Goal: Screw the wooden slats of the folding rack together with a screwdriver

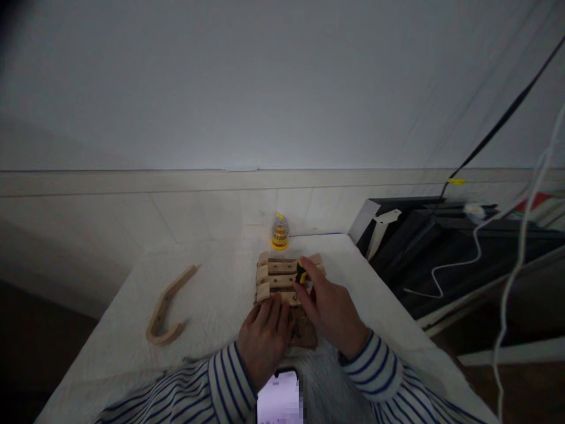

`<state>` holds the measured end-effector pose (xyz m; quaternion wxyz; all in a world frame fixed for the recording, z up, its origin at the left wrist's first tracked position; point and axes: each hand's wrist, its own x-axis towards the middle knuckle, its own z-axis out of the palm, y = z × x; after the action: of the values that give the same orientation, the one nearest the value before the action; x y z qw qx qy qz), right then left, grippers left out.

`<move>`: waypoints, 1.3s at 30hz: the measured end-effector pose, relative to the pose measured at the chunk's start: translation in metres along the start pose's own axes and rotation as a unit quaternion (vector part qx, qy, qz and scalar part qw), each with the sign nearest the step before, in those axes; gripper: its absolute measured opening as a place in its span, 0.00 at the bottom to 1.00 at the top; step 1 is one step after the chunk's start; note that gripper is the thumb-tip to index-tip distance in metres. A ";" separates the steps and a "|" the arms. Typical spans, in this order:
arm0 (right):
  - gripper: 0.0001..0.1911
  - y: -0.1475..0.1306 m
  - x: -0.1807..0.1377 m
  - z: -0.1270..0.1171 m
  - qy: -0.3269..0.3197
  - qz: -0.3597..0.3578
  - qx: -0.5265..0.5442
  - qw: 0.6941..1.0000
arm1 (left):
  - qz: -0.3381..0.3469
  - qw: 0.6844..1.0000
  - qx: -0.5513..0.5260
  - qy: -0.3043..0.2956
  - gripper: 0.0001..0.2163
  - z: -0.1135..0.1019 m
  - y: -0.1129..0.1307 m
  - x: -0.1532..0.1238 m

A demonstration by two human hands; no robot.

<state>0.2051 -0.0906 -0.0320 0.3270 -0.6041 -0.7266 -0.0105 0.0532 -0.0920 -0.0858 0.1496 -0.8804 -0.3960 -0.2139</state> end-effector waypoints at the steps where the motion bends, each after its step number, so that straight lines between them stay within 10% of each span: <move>1: 0.24 0.000 0.000 0.001 0.004 0.001 -0.001 1.000 | -0.002 1.000 -0.001 0.004 0.14 0.000 0.000 0.000; 39: 0.25 0.001 0.000 -0.002 -0.047 -0.014 0.014 0.999 | 0.007 1.000 -0.001 -0.009 0.14 0.002 0.000 -0.002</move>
<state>0.2071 -0.0912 -0.0311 0.3004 -0.5893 -0.7496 0.0239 0.0530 -0.0925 -0.0880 0.1468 -0.8851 -0.3908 -0.2057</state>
